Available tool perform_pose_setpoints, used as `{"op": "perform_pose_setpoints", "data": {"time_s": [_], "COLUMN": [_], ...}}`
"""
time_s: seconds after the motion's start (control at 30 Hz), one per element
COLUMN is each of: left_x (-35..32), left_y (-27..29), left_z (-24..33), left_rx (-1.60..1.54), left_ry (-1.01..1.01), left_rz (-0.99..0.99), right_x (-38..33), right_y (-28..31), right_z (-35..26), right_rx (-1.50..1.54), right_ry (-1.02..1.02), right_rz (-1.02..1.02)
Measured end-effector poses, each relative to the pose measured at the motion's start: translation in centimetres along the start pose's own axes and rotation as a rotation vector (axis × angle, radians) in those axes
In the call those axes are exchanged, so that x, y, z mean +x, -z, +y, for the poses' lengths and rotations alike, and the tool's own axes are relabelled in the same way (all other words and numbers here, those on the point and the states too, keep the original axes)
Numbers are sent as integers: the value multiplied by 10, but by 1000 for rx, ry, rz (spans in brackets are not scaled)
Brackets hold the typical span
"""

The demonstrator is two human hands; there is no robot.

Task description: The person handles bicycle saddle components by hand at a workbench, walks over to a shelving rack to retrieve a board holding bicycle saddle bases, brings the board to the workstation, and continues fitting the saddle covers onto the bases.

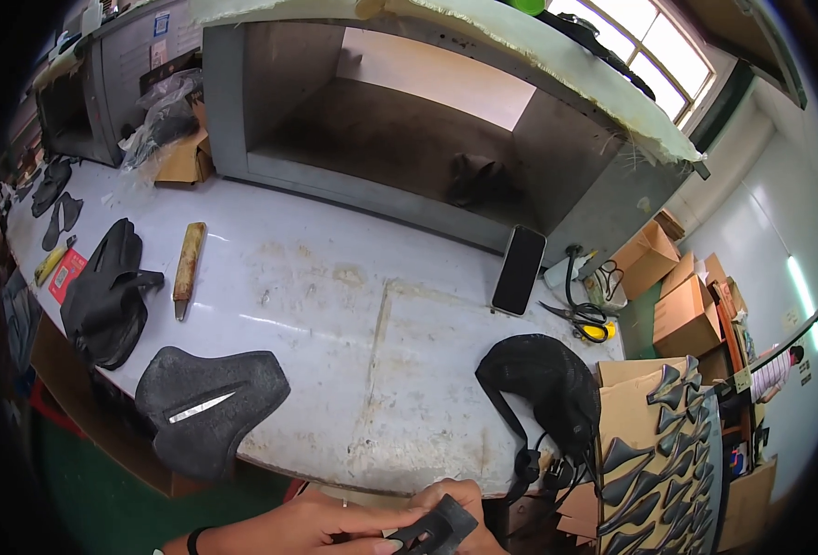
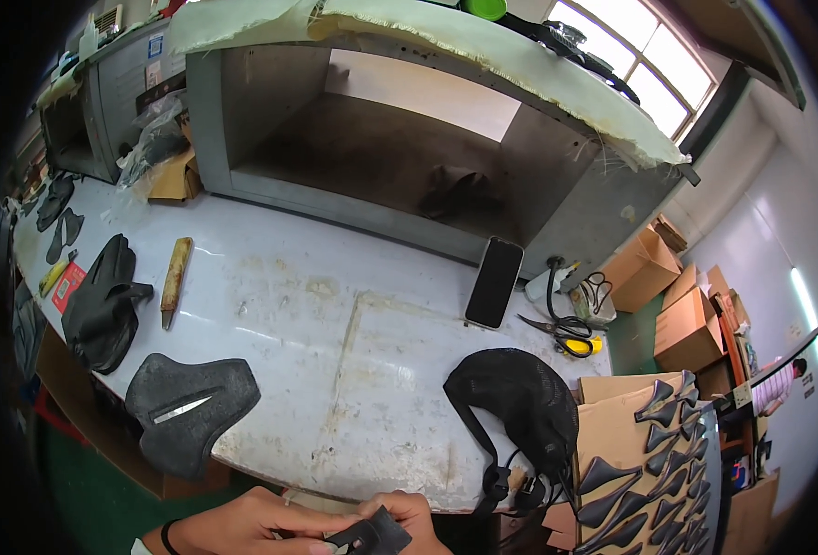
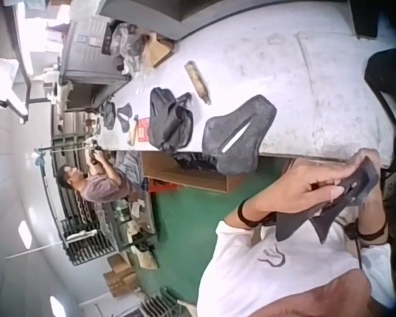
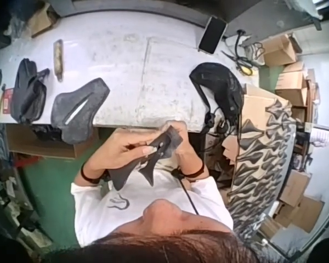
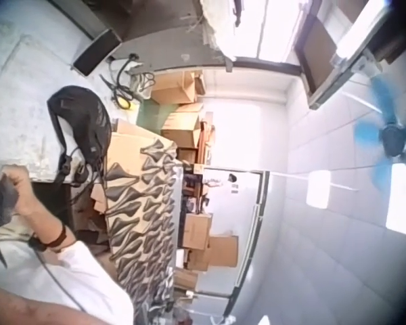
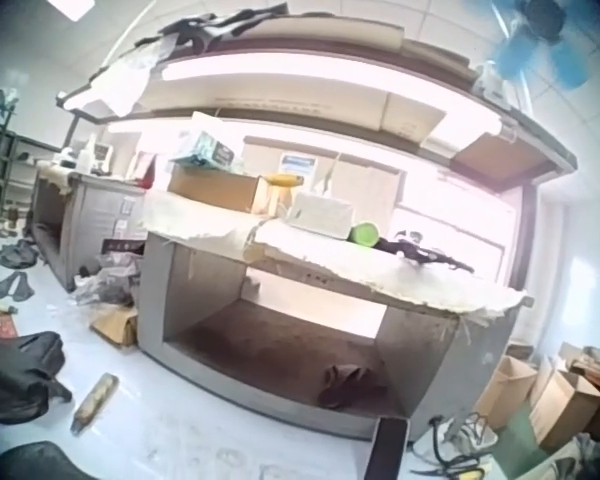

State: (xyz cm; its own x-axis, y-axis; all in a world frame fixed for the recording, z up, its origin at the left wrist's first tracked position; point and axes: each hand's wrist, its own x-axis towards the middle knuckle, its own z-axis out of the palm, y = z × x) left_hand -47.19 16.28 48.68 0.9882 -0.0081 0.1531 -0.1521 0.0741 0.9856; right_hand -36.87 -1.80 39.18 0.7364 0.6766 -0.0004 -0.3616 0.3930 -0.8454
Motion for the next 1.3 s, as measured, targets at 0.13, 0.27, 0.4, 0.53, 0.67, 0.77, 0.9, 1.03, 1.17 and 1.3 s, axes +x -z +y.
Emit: {"op": "perform_pose_setpoints", "data": {"time_s": [0.13, 0.27, 0.4, 0.53, 0.67, 0.77, 0.9, 1.03, 1.17, 1.3], "left_x": [-2, -2, -1, -3, -5, -9, -6, -5, -7, -7], "left_y": [1, 0, -6, -12, -5, -5, -8, -11, -10, -12], "left_z": [1, -6, -5, -15, -19, -14, -15, -18, -16, -16], "left_rx": [48, 114, 177, 73, 55, 112, 69, 103, 303, 358], "left_ry": [15, -99, -194, -115, -58, 34, 56, 47, -137, -65], "left_rz": [-26, 19, 79, 48, -15, 8, 25, 37, 39, 10], "right_x": [12, -1, -14, -17, 3, 6, -3, -3, -7, -10], "right_y": [2, -14, -19, -30, -22, -5, 3, -5, 0, -5], "right_z": [-7, -4, -14, -20, -37, -27, -17, -19, -14, -8], "right_rx": [158, 289, 39, -338, -50, -135, -86, -2, -48, -98], "right_ry": [-46, -76, -92, 36, -212, -288, -324, -314, -266, -172], "right_rz": [-362, -142, -27, 364, 262, 48, -118, -1, -52, 183]}}
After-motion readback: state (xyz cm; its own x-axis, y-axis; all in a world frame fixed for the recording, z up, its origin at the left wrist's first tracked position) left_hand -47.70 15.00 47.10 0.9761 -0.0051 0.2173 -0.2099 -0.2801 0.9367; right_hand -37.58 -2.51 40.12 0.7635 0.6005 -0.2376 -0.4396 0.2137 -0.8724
